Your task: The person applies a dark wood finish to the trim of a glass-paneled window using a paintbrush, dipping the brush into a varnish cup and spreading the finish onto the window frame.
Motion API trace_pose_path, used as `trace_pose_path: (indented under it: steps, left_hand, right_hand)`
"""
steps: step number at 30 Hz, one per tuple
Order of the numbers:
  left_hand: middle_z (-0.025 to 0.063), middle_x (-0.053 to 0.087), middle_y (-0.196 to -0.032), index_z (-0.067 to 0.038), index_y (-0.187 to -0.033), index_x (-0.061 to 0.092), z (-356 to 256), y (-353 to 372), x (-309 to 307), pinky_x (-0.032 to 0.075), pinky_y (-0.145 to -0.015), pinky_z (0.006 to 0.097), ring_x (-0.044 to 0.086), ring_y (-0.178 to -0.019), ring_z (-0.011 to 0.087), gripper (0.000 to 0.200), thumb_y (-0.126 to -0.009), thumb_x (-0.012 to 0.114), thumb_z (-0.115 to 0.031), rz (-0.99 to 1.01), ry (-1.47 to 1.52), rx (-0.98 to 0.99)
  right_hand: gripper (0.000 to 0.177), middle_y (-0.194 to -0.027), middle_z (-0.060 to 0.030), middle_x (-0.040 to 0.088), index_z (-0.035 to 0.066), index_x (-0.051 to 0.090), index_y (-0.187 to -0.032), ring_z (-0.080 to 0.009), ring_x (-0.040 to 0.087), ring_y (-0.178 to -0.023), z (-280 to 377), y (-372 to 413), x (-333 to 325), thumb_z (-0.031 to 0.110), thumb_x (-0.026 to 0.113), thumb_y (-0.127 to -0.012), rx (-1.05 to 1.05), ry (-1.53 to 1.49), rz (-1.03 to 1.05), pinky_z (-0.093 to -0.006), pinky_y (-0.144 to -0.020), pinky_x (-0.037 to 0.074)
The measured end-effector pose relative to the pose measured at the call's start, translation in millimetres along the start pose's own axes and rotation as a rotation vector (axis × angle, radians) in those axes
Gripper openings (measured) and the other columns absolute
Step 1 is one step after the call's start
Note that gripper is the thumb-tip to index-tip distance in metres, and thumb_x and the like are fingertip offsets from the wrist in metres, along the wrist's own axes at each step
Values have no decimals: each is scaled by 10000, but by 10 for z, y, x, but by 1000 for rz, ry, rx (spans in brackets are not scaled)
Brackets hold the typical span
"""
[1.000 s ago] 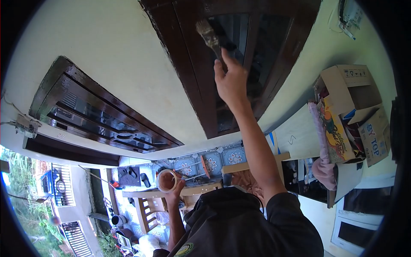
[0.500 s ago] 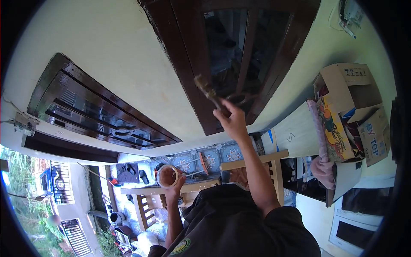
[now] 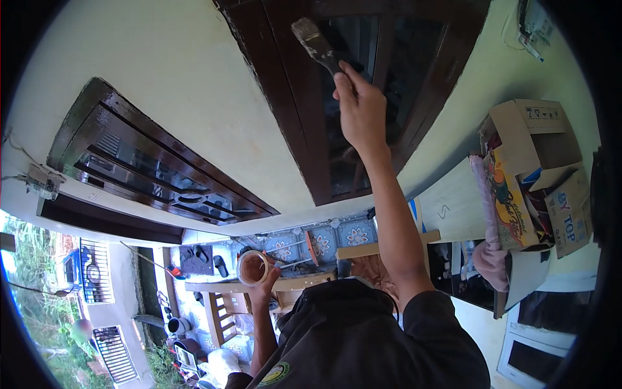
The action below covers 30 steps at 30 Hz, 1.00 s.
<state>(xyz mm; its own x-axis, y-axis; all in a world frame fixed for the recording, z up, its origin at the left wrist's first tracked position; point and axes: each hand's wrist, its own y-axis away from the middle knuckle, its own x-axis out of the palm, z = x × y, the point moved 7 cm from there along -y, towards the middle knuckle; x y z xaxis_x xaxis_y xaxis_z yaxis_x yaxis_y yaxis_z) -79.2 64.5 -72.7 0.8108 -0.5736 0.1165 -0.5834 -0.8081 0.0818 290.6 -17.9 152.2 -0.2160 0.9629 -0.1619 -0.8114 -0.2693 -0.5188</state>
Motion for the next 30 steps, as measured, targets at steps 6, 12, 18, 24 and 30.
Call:
trace_pose_path:
  steps: [6,12,18,24,30]
  left_hand:
    - [58,601,-947,-61,-1145,491,15,29,31,488,-752,272,583,-862,132,513,-706,742,27,-19,-12,12]
    - [52,592,-934,-63,-1146,492,-42,64,117,488,-750,271,579,-856,131,513,-707,737,38,-5,-25,27]
    - [52,580,-932,-58,-1132,487,-15,6,155,478,-742,267,570,-860,128,491,-719,729,53,31,29,16]
    - [76,572,-876,-76,-1131,450,-100,-63,289,466,-559,233,557,-668,111,501,-712,699,37,57,-32,88]
    - [69,573,-930,-58,-1140,461,-100,-54,379,479,-673,263,567,-795,133,501,-717,711,38,63,4,56]
  right_hand:
    - [360,-937,-257,662,-28,628,-1096,-420,637,-885,-123,85,228,254,442,-975,55,175,11,-465,-841,496]
    - [337,-905,-262,658,23,651,-1062,-437,629,-860,-628,511,332,263,431,-976,149,270,58,-475,-814,503]
    - [372,-892,-258,660,-9,640,-1106,-422,638,-861,-779,879,129,287,465,-964,143,157,25,-456,-776,520]
    - [372,-872,-273,656,-2,636,-1120,-437,639,-830,-181,273,96,300,494,-955,4,99,-95,-451,-742,535]
    - [344,-834,-277,652,35,619,-1134,-453,636,-787,-829,689,417,297,492,-950,163,302,50,-509,-706,529]
